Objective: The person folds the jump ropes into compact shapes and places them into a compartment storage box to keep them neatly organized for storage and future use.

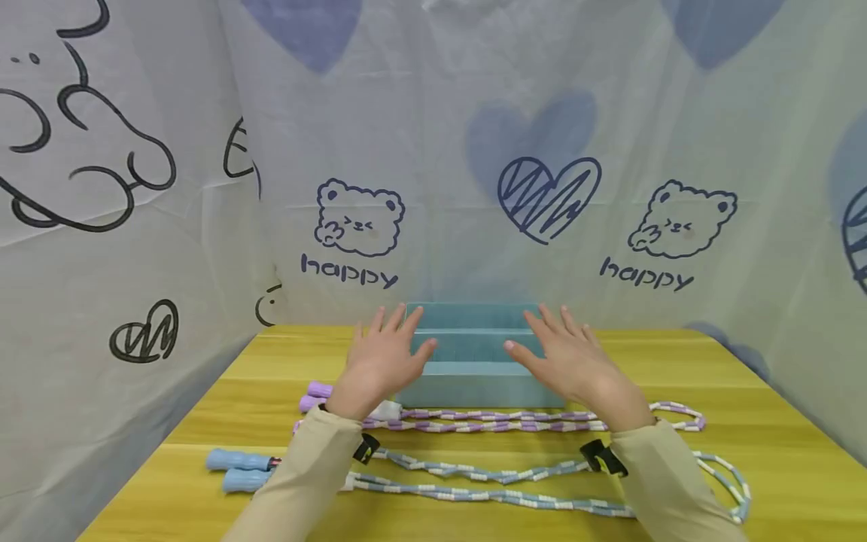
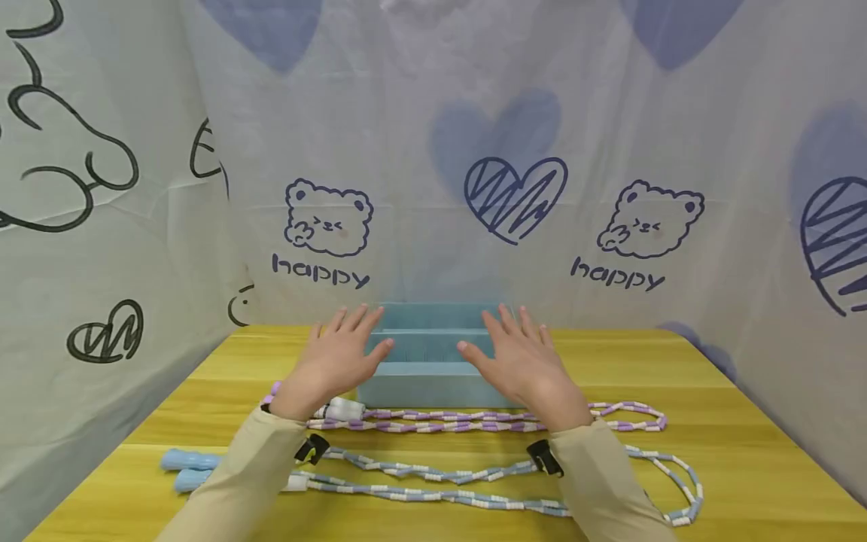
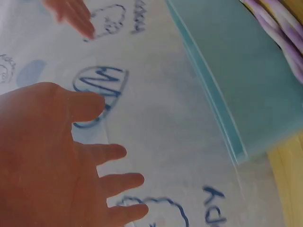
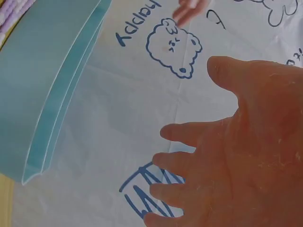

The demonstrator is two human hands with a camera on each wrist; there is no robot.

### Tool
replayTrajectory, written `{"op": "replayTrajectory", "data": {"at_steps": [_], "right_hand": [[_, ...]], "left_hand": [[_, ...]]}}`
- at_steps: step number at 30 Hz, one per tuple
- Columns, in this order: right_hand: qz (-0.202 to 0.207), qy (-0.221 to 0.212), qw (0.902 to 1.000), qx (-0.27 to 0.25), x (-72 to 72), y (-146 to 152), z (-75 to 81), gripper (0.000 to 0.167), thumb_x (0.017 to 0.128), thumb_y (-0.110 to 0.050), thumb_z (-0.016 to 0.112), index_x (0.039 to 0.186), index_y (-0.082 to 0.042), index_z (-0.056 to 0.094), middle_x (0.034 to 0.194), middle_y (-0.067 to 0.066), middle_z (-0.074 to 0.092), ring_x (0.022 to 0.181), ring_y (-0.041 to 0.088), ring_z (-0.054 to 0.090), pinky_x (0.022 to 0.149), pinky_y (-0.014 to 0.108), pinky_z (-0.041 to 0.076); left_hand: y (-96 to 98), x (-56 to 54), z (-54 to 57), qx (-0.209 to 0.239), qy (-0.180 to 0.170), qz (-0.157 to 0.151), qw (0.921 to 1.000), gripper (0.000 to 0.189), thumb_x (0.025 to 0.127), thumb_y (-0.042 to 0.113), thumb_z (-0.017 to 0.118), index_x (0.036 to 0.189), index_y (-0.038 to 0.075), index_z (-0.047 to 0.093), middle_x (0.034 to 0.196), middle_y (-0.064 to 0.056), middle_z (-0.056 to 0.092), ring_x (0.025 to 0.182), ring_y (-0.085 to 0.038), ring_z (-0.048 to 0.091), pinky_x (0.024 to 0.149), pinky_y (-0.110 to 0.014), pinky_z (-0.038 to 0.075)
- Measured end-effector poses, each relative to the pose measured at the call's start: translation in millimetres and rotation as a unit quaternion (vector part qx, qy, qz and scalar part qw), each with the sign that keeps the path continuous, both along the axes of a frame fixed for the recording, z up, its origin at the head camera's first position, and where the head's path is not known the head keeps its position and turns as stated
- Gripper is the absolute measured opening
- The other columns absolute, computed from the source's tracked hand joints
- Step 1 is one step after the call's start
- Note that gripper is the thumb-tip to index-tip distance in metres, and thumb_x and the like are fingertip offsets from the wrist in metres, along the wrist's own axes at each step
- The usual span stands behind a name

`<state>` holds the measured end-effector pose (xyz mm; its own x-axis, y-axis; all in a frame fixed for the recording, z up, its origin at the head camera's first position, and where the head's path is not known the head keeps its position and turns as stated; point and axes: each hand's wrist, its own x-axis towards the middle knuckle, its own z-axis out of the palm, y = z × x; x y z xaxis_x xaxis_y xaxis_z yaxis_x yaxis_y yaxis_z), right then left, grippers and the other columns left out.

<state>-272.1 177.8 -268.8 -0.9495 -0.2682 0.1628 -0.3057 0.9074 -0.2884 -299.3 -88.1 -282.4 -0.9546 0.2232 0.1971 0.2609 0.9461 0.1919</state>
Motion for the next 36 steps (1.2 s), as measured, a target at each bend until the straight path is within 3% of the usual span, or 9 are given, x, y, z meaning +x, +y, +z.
{"op": "replayTrajectory", "data": {"at_steps": [5,8,12,14,18,22,25,29,36], "right_hand": [[0.073,-0.028,0.9963,-0.035,-1.8,-3,-3.9,0.08,0.097,-0.066,0.036,0.157,-0.015,0.022,0.163,0.012,0.009,0.148,0.037,0.001,0.113,0.063,0.006],[0.126,-0.045,0.9885,-0.07,-4.8,-10,-9.3,0.074,0.097,-0.065,0.039,0.157,-0.024,0.025,0.164,0.004,0.01,0.149,0.031,0.005,0.113,0.062,0.012],[0.172,-0.036,0.9798,-0.095,-6.8,-19,-17.9,0.068,0.097,-0.06,0.046,0.155,-0.03,0.029,0.163,-0.006,0.012,0.148,0.027,0.011,0.113,0.06,0.019],[0.192,-0.038,0.9755,-0.101,-7.6,-24,-22.1,0.065,0.098,-0.056,0.049,0.154,-0.029,0.031,0.162,-0.006,0.016,0.148,0.026,0.016,0.112,0.058,0.022],[0.215,-0.064,0.9695,-0.099,-11.3,-30,-32.0,0.058,0.098,-0.052,0.052,0.151,-0.029,0.039,0.156,-0.005,0.033,0.143,0.024,0.03,0.11,0.053,0.029],[0.224,-0.105,0.9658,-0.077,-19.6,-34,-46.9,0.053,0.099,-0.049,0.052,0.147,-0.025,0.047,0.148,-0.005,0.046,0.138,0.023,0.039,0.108,0.049,0.034],[0.235,-0.128,0.9621,-0.054,-27.3,-36,-59.9,0.047,0.102,-0.04,0.053,0.142,-0.016,0.053,0.142,0.0,0.052,0.133,0.025,0.045,0.106,0.048,0.038],[0.24,-0.128,0.9623,-0.015,-33.1,-36,-72.9,0.037,0.101,-0.024,0.057,0.135,-0.009,0.059,0.134,0.006,0.06,0.126,0.027,0.052,0.103,0.046,0.041],[0.238,-0.109,0.9651,0.009,-34.7,-35,-83.3,0.029,0.096,-0.012,0.062,0.125,-0.008,0.066,0.12,0.004,0.067,0.111,0.023,0.061,0.094,0.042,0.048]], "left_hand": [[-26.9,-7.0,-6.4,-0.003,-0.004,-0.017,0.9998,0.066,0.102,0.051,0.042,0.157,0.021,0.024,0.162,-0.01,0.017,0.147,-0.038,0.008,0.113,-0.064,0.005],[-43.8,-11.7,-6.9,0.02,-0.005,-0.051,0.9985,0.063,0.101,0.044,0.049,0.155,0.017,0.031,0.16,-0.013,0.024,0.146,-0.041,0.011,0.111,-0.065,0.009],[-74.3,-20.4,-6.6,0.048,-0.011,-0.097,0.9941,0.061,0.098,0.033,0.058,0.151,0.01,0.038,0.154,-0.018,0.033,0.144,-0.045,0.017,0.112,-0.063,0.015],[-88.7,-24.1,-9.0,0.053,-0.03,-0.118,0.9912,0.062,0.095,0.027,0.064,0.149,0.008,0.04,0.152,-0.019,0.036,0.142,-0.044,0.023,0.112,-0.06,0.02],[-107.2,-29.8,-19.7,0.059,-0.106,-0.137,0.9832,0.067,0.087,0.014,0.074,0.147,0.01,0.044,0.15,-0.016,0.041,0.137,-0.039,0.035,0.109,-0.057,0.028],[-112.6,-34.3,-31.9,0.066,-0.174,-0.112,0.9761,0.069,0.081,0.004,0.076,0.142,0.02,0.051,0.148,-0.012,0.044,0.119,-0.032,0.05,0.102,-0.053,0.039],[-111.7,-35.9,-41.6,0.065,-0.201,-0.092,0.973,0.07,0.075,-0.002,0.077,0.138,0.022,0.055,0.146,-0.012,0.046,0.118,-0.032,0.05,0.099,-0.053,0.04],[-108.2,-36.2,-51.6,0.045,-0.213,-0.071,0.9735,0.066,0.073,-0.001,0.079,0.132,0.021,0.061,0.141,-0.01,0.051,0.125,-0.032,0.047,0.101,-0.056,0.038],[-103.5,-37.3,-56.3,0.025,-0.212,-0.054,0.9755,0.056,0.073,-0.002,0.078,0.122,0.023,0.068,0.12,-0.002,0.061,0.091,-0.022,0.051,0.079,-0.041,0.045]]}}
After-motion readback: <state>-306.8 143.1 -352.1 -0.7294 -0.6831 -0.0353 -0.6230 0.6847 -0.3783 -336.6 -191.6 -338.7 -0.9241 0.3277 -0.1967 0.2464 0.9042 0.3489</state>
